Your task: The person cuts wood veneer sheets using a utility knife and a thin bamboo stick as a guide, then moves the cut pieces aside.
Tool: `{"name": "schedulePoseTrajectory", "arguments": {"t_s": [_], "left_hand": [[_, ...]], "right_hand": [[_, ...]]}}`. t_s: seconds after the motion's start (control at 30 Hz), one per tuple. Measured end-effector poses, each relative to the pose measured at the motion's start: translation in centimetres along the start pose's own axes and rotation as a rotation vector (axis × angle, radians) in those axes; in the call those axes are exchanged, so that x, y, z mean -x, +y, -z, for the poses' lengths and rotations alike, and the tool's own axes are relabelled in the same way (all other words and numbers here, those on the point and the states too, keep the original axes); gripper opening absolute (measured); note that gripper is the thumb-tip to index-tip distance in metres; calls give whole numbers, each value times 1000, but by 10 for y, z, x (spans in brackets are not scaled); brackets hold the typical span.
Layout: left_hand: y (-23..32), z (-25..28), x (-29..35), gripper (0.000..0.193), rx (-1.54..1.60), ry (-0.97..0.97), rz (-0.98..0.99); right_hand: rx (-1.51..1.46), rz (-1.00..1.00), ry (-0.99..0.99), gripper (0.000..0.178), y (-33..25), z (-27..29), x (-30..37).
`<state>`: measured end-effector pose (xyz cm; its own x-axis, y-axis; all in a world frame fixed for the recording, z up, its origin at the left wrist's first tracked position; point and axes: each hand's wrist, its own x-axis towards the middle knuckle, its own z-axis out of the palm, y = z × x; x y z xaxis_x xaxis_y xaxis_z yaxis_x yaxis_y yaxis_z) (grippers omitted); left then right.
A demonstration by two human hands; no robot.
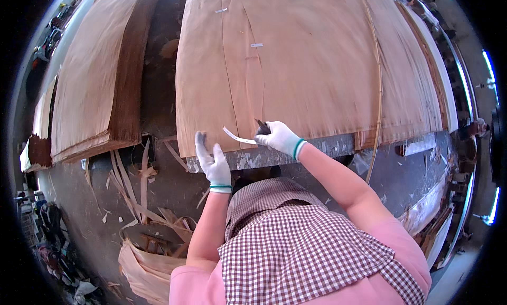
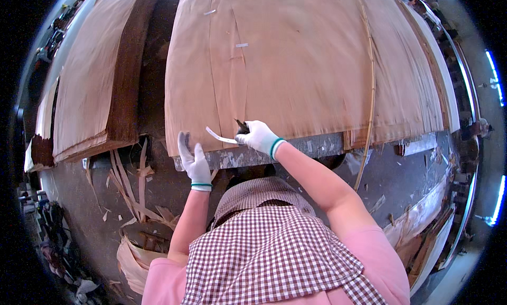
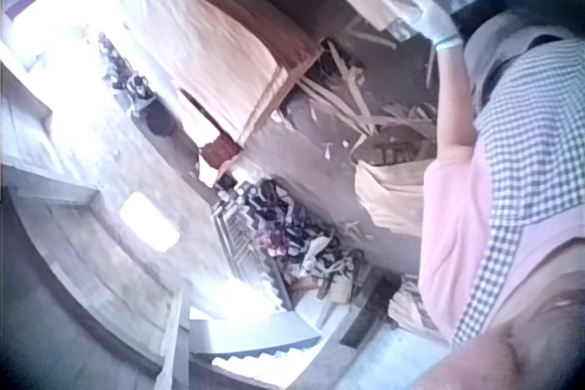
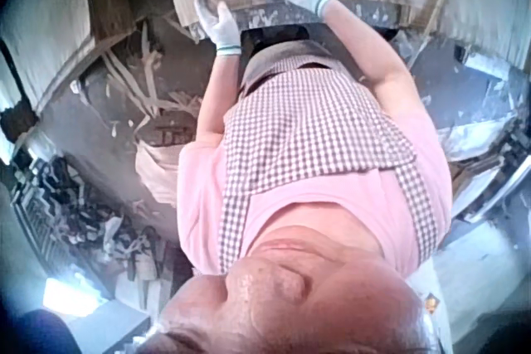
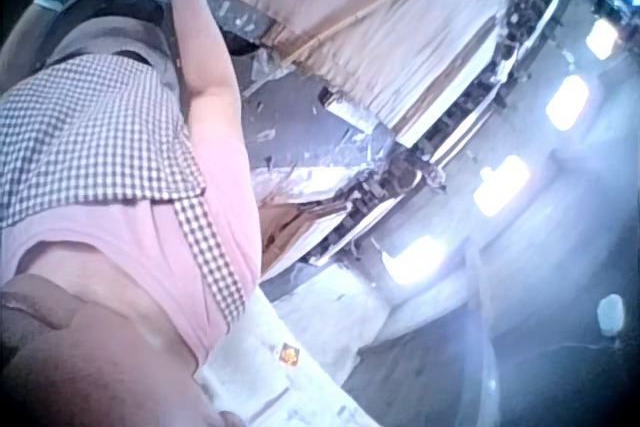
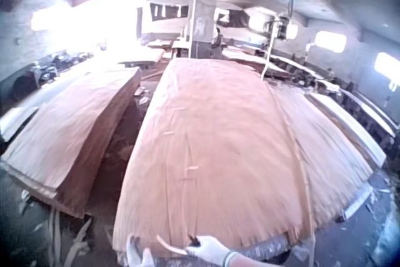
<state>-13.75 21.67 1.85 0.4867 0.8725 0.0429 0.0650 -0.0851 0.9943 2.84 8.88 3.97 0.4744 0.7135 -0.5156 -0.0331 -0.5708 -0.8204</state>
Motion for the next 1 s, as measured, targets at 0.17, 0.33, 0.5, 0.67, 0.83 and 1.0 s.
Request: {"name": "schedulePoseTrajectory", "arguments": {"t_s": [0.17, 0.33, 0.5, 0.67, 0.83, 1.0], "left_hand": [[-14, 2, 17, 62, -896, -363, -330], [-24, -5, 23, 60, -1092, -450, -364], [-21, -10, 23, 57, -1054, -442, -388], [-17, -15, 21, 53, -1052, -424, -441], [8, -35, 26, 44, -958, -519, -619], [-2, -56, 41, 52, -918, -555, -668]], "right_hand": [[133, 63, 23, 21, 8, 6, -9], [135, 38, -16, 21, 27, 24, -1], [195, -102, -20, 22, 24, 30, 7], [782, -39, 33, 35, 5, 21, 2], [739, -91, 57, 40, 16, 27, 1], [494, 113, 135, 32, 43, 26, 13]]}}
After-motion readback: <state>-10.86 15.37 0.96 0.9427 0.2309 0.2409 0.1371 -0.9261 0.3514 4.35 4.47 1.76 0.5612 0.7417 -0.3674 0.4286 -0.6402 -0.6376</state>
